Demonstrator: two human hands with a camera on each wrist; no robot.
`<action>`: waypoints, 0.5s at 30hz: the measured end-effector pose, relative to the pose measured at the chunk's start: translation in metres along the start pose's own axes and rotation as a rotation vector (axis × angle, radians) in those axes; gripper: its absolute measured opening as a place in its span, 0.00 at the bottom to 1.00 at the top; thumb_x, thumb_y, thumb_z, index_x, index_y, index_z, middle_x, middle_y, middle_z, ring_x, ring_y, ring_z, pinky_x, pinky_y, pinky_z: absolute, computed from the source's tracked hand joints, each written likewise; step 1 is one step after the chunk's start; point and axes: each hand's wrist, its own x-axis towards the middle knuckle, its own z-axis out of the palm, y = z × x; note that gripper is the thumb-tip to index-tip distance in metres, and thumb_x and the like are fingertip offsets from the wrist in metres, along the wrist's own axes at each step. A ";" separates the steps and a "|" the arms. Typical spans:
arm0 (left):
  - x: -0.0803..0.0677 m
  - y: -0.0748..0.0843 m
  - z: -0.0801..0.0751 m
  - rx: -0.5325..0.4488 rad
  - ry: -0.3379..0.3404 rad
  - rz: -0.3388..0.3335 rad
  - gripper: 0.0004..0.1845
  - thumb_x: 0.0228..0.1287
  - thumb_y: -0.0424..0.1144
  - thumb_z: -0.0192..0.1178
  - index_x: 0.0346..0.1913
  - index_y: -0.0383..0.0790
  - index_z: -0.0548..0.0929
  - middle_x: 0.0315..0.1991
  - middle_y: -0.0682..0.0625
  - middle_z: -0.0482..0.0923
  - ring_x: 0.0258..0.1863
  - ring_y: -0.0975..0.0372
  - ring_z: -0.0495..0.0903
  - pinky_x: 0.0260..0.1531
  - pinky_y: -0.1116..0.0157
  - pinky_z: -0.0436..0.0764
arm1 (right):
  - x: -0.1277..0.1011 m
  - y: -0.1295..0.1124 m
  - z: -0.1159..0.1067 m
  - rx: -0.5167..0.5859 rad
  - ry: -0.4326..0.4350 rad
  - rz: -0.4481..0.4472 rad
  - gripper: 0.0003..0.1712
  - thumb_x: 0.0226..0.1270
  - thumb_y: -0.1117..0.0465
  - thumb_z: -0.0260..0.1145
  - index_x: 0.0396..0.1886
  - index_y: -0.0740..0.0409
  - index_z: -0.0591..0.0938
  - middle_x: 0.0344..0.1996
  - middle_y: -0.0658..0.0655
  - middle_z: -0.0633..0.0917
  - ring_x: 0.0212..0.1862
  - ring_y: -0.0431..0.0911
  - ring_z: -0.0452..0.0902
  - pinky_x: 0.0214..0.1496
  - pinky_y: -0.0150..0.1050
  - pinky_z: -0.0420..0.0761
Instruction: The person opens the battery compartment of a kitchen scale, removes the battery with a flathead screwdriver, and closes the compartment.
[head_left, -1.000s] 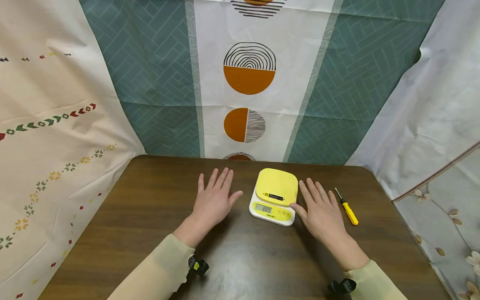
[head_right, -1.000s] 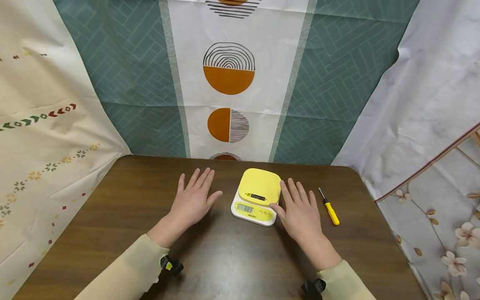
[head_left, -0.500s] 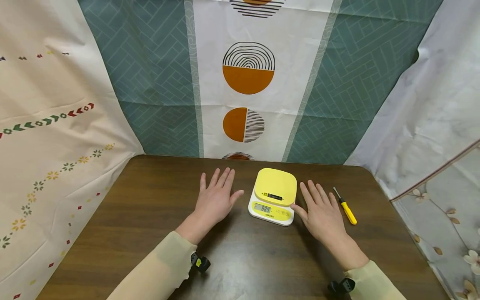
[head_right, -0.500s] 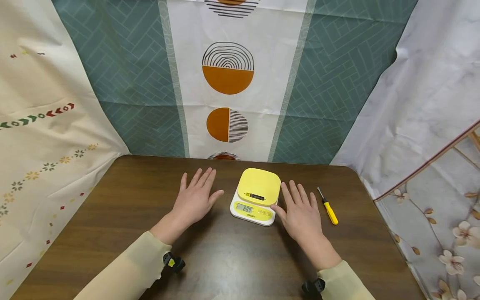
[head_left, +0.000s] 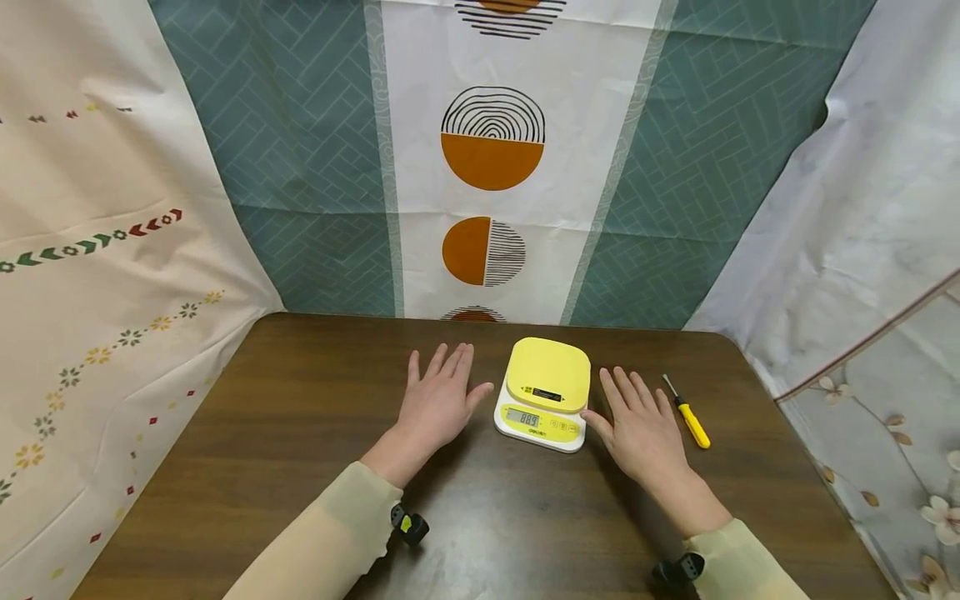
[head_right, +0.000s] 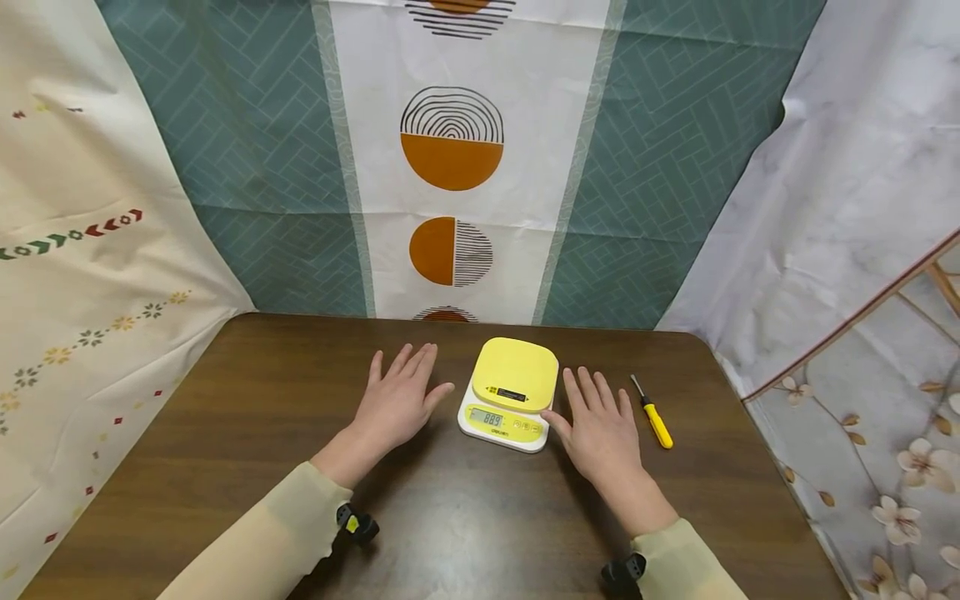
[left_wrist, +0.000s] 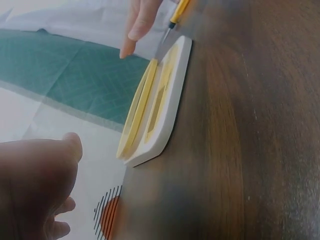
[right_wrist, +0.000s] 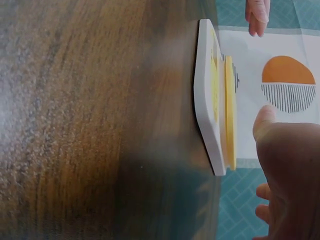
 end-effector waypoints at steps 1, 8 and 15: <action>0.001 0.001 0.001 0.001 -0.005 -0.001 0.45 0.85 0.69 0.47 0.90 0.44 0.57 0.88 0.47 0.59 0.88 0.46 0.53 0.83 0.32 0.42 | 0.000 0.000 0.000 0.001 0.000 0.001 0.51 0.84 0.33 0.61 0.90 0.58 0.59 0.86 0.68 0.61 0.86 0.68 0.52 0.83 0.74 0.51; 0.004 0.004 0.004 -0.008 -0.009 0.007 0.45 0.85 0.69 0.47 0.90 0.43 0.58 0.87 0.47 0.61 0.88 0.46 0.54 0.83 0.32 0.42 | 0.001 0.000 0.003 -0.003 -0.012 0.009 0.51 0.84 0.33 0.60 0.90 0.59 0.60 0.86 0.69 0.63 0.86 0.68 0.54 0.83 0.74 0.53; 0.009 0.011 0.004 -0.014 0.000 0.025 0.43 0.86 0.67 0.48 0.89 0.43 0.60 0.86 0.46 0.63 0.87 0.45 0.56 0.83 0.32 0.44 | 0.003 -0.002 0.002 0.010 -0.007 0.008 0.49 0.85 0.34 0.60 0.89 0.61 0.61 0.84 0.69 0.65 0.85 0.68 0.56 0.83 0.74 0.55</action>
